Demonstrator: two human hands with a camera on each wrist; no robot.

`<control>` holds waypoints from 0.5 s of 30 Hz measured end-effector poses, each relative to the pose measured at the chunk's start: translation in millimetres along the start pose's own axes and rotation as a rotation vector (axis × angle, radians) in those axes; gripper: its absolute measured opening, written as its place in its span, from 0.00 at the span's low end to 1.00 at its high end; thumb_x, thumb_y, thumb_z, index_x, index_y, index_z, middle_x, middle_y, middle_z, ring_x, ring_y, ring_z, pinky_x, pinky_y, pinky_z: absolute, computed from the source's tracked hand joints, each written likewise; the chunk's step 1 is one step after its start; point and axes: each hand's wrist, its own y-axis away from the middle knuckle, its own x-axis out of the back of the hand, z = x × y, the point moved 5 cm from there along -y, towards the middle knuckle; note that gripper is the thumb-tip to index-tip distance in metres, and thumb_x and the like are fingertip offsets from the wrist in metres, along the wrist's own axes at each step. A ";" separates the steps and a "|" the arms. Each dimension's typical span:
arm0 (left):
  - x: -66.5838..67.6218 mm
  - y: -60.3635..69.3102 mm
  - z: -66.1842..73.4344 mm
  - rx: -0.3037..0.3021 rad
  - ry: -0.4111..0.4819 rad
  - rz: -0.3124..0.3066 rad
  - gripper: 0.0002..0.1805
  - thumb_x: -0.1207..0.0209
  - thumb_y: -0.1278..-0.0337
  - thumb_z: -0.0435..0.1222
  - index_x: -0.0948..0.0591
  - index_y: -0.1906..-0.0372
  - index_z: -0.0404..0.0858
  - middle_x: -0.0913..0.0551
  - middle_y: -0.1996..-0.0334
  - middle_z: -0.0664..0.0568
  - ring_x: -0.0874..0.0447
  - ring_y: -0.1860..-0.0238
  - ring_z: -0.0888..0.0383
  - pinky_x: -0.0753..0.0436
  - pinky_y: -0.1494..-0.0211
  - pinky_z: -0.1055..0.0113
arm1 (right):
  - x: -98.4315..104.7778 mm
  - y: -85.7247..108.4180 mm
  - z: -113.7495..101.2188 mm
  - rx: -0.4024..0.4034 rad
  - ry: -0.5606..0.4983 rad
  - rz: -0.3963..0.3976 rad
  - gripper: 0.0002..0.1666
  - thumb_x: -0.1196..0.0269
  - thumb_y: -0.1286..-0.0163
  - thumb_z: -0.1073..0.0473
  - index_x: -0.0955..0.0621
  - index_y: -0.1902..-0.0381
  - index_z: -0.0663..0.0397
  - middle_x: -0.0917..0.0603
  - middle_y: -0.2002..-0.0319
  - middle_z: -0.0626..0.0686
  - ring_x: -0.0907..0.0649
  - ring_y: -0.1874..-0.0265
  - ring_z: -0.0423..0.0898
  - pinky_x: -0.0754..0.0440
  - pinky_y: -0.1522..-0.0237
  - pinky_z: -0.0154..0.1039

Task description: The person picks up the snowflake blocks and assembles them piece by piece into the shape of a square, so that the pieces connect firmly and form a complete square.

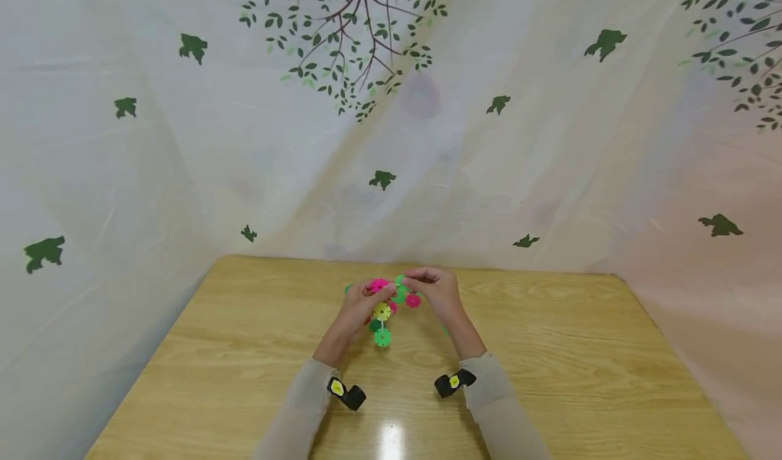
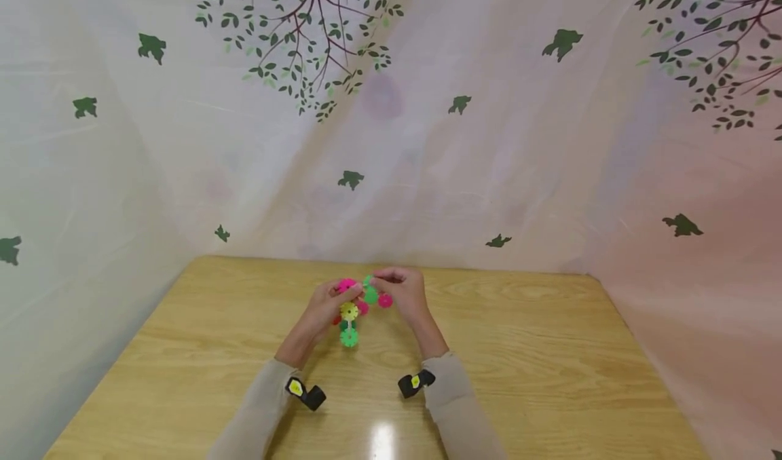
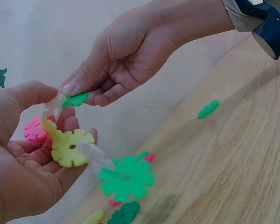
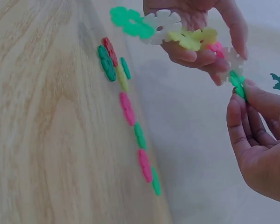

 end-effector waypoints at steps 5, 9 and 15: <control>-1.5 0.7 -0.7 0.064 -0.029 -0.055 0.17 0.38 0.32 0.40 0.18 0.44 0.36 0.14 0.66 0.53 0.17 0.61 0.57 0.24 0.63 0.70 | -2.8 0.9 -3.7 -0.017 0.053 -0.085 0.13 0.34 0.29 0.66 0.14 0.52 0.71 0.13 0.55 0.69 0.13 0.66 0.44 0.12 0.54 0.52; -1.9 1.3 -4.2 0.091 -0.050 -0.053 0.16 0.41 0.32 0.40 0.20 0.45 0.38 0.15 0.66 0.54 0.18 0.63 0.59 0.27 0.64 0.69 | -7.0 -2.7 -1.4 0.005 0.126 -0.151 0.13 0.36 0.28 0.67 0.15 0.50 0.71 0.13 0.53 0.68 0.12 0.62 0.45 0.14 0.51 0.56; -1.5 -0.2 -11.4 0.100 -0.074 -0.024 0.14 0.41 0.30 0.42 0.20 0.49 0.38 0.16 0.70 0.54 0.22 0.69 0.61 0.28 0.69 0.71 | -8.7 -6.9 -2.1 0.037 0.273 -0.254 0.14 0.37 0.27 0.65 0.15 0.48 0.70 0.12 0.51 0.66 0.13 0.54 0.60 0.12 0.53 0.45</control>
